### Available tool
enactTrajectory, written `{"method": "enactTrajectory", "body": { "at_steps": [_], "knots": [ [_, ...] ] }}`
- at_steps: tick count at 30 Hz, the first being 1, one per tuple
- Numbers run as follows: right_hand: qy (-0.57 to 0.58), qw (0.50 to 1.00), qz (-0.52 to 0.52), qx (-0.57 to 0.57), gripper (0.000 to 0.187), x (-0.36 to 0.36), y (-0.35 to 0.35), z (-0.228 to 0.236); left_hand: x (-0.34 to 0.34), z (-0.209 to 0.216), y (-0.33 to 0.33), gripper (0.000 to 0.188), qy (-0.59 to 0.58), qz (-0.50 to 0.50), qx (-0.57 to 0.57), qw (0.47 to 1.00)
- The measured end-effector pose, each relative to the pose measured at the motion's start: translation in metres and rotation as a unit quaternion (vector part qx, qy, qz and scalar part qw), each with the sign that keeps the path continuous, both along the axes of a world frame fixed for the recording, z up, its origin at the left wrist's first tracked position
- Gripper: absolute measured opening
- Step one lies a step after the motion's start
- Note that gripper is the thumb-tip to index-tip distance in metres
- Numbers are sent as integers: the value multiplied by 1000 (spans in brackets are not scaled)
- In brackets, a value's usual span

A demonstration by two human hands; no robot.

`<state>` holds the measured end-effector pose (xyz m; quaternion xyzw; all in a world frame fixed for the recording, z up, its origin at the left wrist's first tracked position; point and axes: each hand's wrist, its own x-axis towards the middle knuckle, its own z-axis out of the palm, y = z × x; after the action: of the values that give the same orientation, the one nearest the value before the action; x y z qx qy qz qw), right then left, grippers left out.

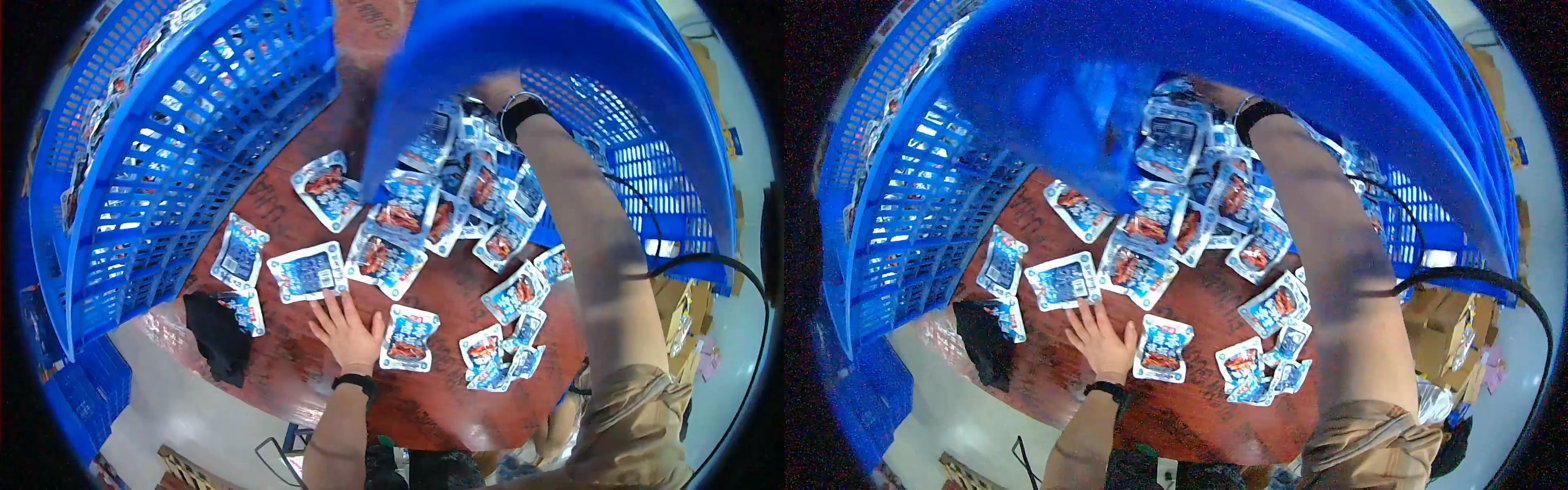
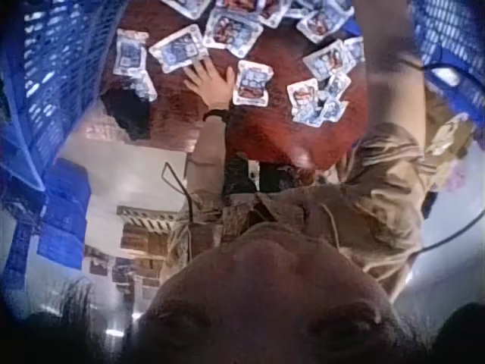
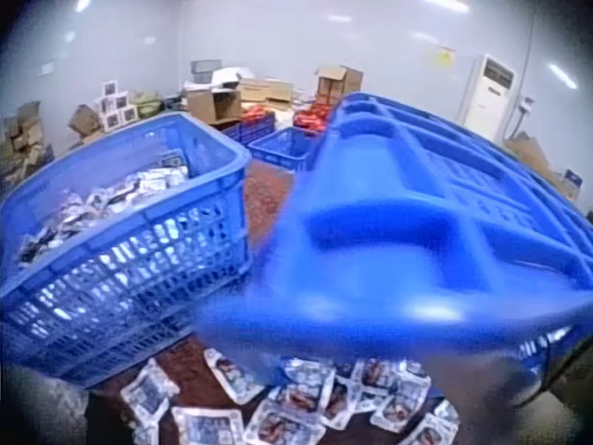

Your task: Sorting and bagging small blue and white pouches into plastic bags.

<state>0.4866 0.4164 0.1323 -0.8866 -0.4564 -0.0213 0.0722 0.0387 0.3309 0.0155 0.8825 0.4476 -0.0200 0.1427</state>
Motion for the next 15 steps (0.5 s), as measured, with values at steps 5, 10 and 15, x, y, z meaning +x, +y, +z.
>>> {"method": "enactTrajectory", "body": {
  "at_steps": [5, 10, 15],
  "knots": [
    [59, 996, -11, -63, 62, -4, -7, -22, -10, 0, 5, 75, 0, 3, -26, 1000],
    [77, 990, -1, -120, 66, -14, -45, -30, 6, 5, 0, 74, 24, 18, -60, 998],
    [129, 976, 3, -172, 69, -68, -96, -39, -1, -4, 1, 74, -16, 1, 15, 1000]
  ]
}}
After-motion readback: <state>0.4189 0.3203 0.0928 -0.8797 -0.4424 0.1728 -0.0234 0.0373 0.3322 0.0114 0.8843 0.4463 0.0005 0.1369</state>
